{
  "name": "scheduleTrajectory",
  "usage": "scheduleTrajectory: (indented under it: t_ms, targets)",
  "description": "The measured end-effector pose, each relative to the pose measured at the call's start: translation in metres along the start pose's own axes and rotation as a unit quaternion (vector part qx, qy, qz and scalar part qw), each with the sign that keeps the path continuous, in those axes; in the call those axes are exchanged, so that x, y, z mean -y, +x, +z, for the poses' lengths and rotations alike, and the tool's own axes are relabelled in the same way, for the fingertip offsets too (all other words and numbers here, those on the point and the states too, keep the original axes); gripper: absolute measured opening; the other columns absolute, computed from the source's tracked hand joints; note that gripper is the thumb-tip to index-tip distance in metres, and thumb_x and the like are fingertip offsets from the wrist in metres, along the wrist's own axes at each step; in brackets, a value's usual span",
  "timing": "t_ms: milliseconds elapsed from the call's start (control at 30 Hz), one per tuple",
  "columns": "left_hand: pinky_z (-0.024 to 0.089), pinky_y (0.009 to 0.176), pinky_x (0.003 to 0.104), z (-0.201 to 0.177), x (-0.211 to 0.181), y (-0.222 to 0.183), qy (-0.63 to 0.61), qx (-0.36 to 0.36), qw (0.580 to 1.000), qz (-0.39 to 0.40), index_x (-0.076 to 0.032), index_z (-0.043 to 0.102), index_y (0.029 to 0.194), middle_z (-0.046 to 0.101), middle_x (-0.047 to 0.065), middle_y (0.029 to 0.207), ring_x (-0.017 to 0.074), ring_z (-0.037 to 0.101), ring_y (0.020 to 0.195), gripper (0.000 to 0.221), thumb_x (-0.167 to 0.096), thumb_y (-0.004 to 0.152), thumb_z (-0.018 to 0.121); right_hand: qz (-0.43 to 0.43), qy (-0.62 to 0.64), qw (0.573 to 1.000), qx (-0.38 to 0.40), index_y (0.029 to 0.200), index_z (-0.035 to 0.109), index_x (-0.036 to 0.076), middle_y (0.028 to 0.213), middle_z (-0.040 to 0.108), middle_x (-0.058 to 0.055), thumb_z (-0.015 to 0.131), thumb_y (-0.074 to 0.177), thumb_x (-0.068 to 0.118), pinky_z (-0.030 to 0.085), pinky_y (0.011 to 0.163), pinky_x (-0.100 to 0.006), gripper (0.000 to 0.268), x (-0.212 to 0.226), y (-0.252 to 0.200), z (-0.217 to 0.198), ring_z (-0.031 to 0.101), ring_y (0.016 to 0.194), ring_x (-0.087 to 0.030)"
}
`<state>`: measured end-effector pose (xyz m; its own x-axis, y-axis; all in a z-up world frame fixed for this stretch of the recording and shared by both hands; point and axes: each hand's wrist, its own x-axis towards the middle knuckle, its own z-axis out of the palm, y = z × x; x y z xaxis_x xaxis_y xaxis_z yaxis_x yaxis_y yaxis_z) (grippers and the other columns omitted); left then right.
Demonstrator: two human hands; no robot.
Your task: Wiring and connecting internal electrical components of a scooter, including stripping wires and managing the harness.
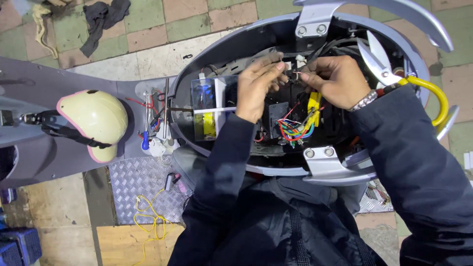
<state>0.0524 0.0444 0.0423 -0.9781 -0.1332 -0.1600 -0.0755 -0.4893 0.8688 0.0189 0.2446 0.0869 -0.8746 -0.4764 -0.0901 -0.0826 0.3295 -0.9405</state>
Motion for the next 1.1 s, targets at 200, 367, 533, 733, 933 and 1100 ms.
scheduleTrajectory:
  t_ms: [200, 367, 533, 733, 933, 1100]
  targets:
    - [0.061, 0.066, 0.023, 0.004, 0.023, 0.003, -0.093, -0.044, 0.992, -0.071, -0.004, 0.068, 0.116, 0.077, 0.018, 0.099, 0.0241, 0.078, 0.087, 0.032, -0.017, 0.090, 0.081, -0.005, -0.009, 1.000, -0.015, 0.103, 0.071, 0.000, 0.080, 0.073, -0.011, 0.072, 0.099, 0.007, 0.055, 0.075, -0.032, 0.008, -0.002, 0.002, 0.001, 0.075, 0.075, -0.020]
    - [0.064, 0.070, 0.026, 0.001, 0.027, 0.005, -0.102, -0.043, 0.991, -0.069, -0.005, 0.068, 0.115, 0.077, 0.018, 0.101, 0.0260, 0.078, 0.090, 0.029, -0.017, 0.091, 0.080, -0.008, -0.017, 1.000, -0.013, 0.101, 0.072, 0.002, 0.078, 0.073, -0.009, 0.071, 0.099, 0.008, 0.054, 0.075, -0.031, 0.006, 0.004, 0.001, 0.002, 0.074, 0.074, -0.018]
    - [0.064, 0.071, 0.026, 0.001, 0.028, 0.004, -0.106, -0.031, 0.991, -0.069, -0.006, 0.070, 0.114, 0.077, 0.018, 0.101, 0.0261, 0.078, 0.090, 0.028, -0.017, 0.091, 0.080, -0.013, -0.017, 1.000, -0.016, 0.101, 0.072, 0.001, 0.078, 0.073, -0.010, 0.071, 0.099, 0.005, 0.054, 0.075, -0.032, 0.005, 0.003, 0.001, 0.003, 0.074, 0.073, -0.018]
    - [0.064, 0.073, 0.028, -0.002, 0.034, 0.005, -0.105, -0.021, 0.992, -0.070, -0.005, 0.070, 0.116, 0.077, 0.018, 0.101, 0.0261, 0.078, 0.091, 0.027, -0.016, 0.092, 0.079, -0.011, -0.026, 1.000, -0.013, 0.101, 0.072, 0.001, 0.077, 0.073, -0.010, 0.070, 0.100, 0.006, 0.053, 0.076, -0.032, 0.006, 0.011, -0.001, 0.002, 0.073, 0.073, -0.018]
    - [0.063, 0.076, 0.029, -0.001, 0.030, 0.002, -0.112, -0.005, 0.992, -0.060, -0.005, 0.070, 0.116, 0.077, 0.018, 0.102, 0.0264, 0.078, 0.093, 0.026, -0.015, 0.093, 0.079, -0.008, -0.026, 0.999, -0.019, 0.101, 0.072, 0.000, 0.078, 0.073, -0.010, 0.071, 0.099, 0.006, 0.053, 0.076, -0.032, 0.007, 0.015, -0.002, 0.004, 0.073, 0.073, -0.018]
    - [0.063, 0.075, 0.028, 0.000, 0.029, 0.003, -0.104, -0.016, 0.993, -0.045, -0.005, 0.069, 0.113, 0.077, 0.018, 0.100, 0.0257, 0.078, 0.091, 0.026, -0.014, 0.091, 0.080, -0.002, -0.044, 0.999, -0.024, 0.098, 0.073, 0.002, 0.073, 0.072, -0.008, 0.071, 0.099, 0.008, 0.053, 0.074, -0.032, 0.006, 0.015, -0.002, 0.005, 0.072, 0.072, -0.018]
